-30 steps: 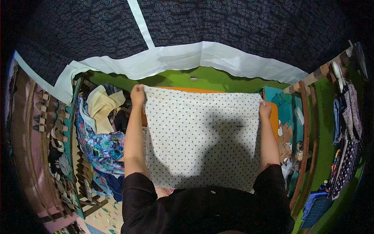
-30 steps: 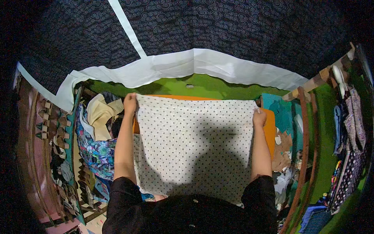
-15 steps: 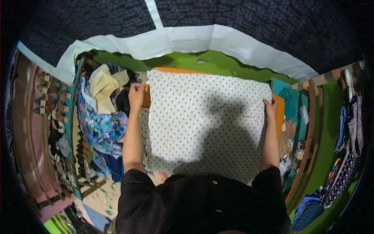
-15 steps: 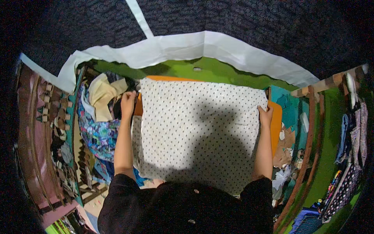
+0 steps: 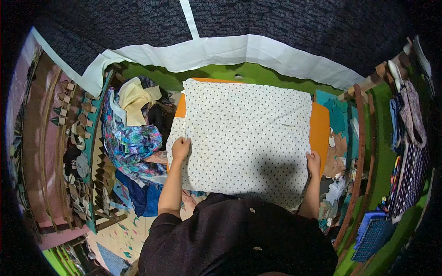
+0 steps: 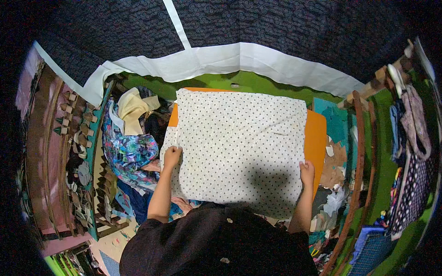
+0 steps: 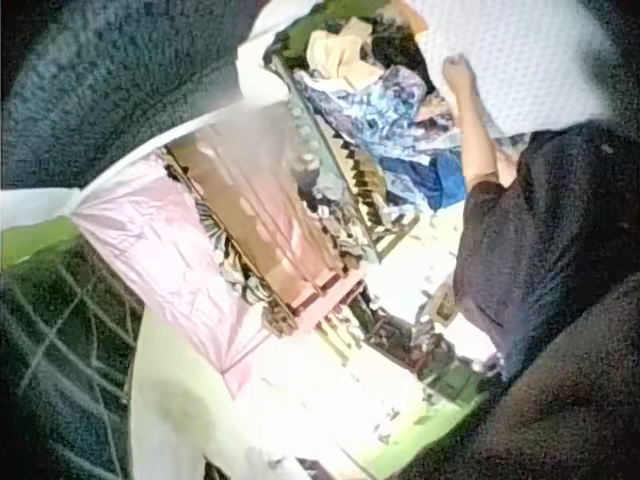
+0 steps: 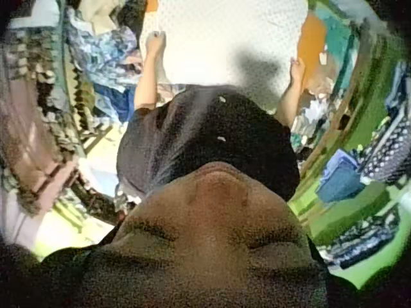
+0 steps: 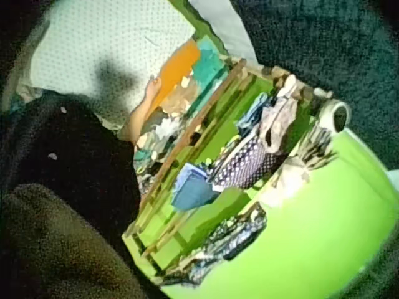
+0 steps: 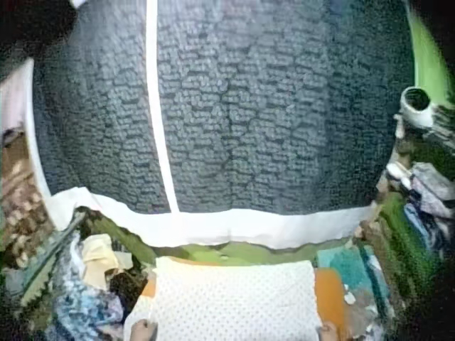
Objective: Folding a piece of patterned fabric on a table.
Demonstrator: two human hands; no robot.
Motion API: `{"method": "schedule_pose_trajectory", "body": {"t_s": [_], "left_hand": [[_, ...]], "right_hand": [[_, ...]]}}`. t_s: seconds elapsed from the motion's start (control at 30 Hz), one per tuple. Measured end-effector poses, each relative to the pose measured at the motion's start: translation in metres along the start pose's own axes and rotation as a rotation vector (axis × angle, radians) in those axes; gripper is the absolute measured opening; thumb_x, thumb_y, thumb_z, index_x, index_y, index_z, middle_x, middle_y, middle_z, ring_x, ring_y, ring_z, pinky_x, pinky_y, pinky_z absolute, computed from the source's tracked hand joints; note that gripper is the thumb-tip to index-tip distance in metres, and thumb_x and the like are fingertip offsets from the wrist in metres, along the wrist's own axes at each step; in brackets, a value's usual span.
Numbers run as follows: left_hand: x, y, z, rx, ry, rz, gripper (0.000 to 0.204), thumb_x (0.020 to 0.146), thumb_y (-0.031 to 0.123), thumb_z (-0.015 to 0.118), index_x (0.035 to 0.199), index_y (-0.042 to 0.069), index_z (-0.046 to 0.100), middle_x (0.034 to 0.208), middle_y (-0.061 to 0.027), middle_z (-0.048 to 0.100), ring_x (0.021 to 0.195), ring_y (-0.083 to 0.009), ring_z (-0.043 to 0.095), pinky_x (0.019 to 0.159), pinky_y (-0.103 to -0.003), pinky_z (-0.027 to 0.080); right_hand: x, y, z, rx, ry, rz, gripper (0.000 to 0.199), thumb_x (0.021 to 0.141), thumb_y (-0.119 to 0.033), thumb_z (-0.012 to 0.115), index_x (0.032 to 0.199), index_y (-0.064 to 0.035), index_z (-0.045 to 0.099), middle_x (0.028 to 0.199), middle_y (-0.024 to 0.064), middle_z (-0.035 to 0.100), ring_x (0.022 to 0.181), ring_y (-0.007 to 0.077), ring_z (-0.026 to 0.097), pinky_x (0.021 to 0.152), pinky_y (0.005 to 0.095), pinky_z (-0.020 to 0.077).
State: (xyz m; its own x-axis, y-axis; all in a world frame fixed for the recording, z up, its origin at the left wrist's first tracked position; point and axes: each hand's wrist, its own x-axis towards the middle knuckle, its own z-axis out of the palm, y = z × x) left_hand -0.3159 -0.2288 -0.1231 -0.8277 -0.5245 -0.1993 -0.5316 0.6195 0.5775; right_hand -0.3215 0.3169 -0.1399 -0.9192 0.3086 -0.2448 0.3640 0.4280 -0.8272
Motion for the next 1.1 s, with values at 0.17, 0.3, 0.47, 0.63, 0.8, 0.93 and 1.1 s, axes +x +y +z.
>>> {"method": "schedule_pose_trajectory", "body": {"t_s": [0.17, 0.3, 0.47, 0.63, 0.8, 0.93, 1.1], "left_hand": [[0.015, -0.012, -0.022, -0.42, -0.156, 0.022, 0.023, 0.072, 0.018, 0.058, 0.061, 0.002, 0.047, 0.056, -0.0049, 0.047, 0.055, -0.0157, 0.044, 0.053, -0.032, 0.037], [0.0, 0.006, -0.029, -0.657, -0.356, -0.282, 0.023, 0.072, 0.021, 0.064, 0.07, 0.006, 0.047, 0.065, 0.0007, 0.048, 0.056, -0.0106, 0.042, 0.048, -0.027, 0.032], [0.018, -0.039, -0.053, -0.362, -0.569, -0.368, 0.034, 0.071, 0.033, 0.066, 0.083, 0.001, 0.059, 0.064, -0.0028, 0.054, 0.05, -0.013, 0.042, 0.045, -0.029, 0.033], [0.021, -0.059, -0.036, -0.054, 0.028, 0.045, 0.024, 0.072, 0.023, 0.059, 0.075, 0.0, 0.06, 0.06, -0.0112, 0.057, 0.058, -0.0242, 0.057, 0.057, -0.034, 0.044], [0.004, -0.038, -0.005, 0.036, 0.208, -0.048, 0.061, 0.066, 0.043, 0.062, 0.104, -0.005, 0.05, 0.103, -0.0243, 0.05, 0.098, -0.0356, 0.048, 0.083, -0.04, 0.039], [-0.023, 0.011, 0.018, 0.193, 0.162, -0.076, 0.073, 0.061, 0.047, 0.064, 0.11, -0.005, 0.046, 0.109, -0.0251, 0.046, 0.104, -0.0355, 0.044, 0.086, -0.041, 0.037], [-0.014, 0.024, 0.02, 0.205, -0.002, -0.091, 0.072, 0.062, 0.041, 0.065, 0.109, -0.009, 0.045, 0.105, -0.0251, 0.05, 0.095, -0.0354, 0.05, 0.083, -0.041, 0.04]], "right_hand": [[-0.007, -0.018, 0.001, -0.186, 0.226, -0.009, 0.02, 0.08, -0.018, 0.053, 0.077, 0.0006, 0.05, 0.061, 0.0094, 0.052, 0.055, 0.0187, 0.048, 0.054, 0.032, 0.0384], [-0.001, 0.036, 0.01, -0.267, 0.239, 0.095, 0.03, 0.079, -0.029, 0.054, 0.089, 0.0, 0.055, 0.088, 0.0208, 0.057, 0.085, 0.034, 0.055, 0.073, 0.0383, 0.0416], [-0.031, 0.005, 0.007, -0.262, 0.23, 0.137, 0.035, 0.074, -0.033, 0.059, 0.092, -0.0037, 0.054, 0.093, 0.0184, 0.057, 0.087, 0.0336, 0.054, 0.074, 0.0388, 0.0411], [-0.059, 0.032, -0.01, -0.295, 0.133, 0.213, 0.038, 0.074, -0.033, 0.057, 0.1, -0.0062, 0.05, 0.098, 0.0156, 0.056, 0.091, 0.0316, 0.053, 0.077, 0.0416, 0.0397], [-0.06, 0.029, 0.007, -0.46, 0.271, 0.238, 0.047, 0.074, -0.037, 0.057, 0.11, -0.0088, 0.046, 0.112, 0.0159, 0.047, 0.102, 0.0317, 0.046, 0.084, 0.0456, 0.0353], [-0.059, -0.002, 0.029, -0.507, 0.336, 0.268, 0.069, 0.07, -0.047, 0.06, 0.123, -0.0092, 0.037, 0.122, 0.0174, 0.04, 0.109, 0.0343, 0.041, 0.088, 0.0466, 0.0332], [-0.053, -0.04, 0.037, -0.439, 0.214, 0.275, 0.088, 0.064, -0.051, 0.064, 0.126, -0.0006, 0.028, 0.123, 0.0199, 0.039, 0.109, 0.0342, 0.041, 0.086, 0.0471, 0.0355]]}}
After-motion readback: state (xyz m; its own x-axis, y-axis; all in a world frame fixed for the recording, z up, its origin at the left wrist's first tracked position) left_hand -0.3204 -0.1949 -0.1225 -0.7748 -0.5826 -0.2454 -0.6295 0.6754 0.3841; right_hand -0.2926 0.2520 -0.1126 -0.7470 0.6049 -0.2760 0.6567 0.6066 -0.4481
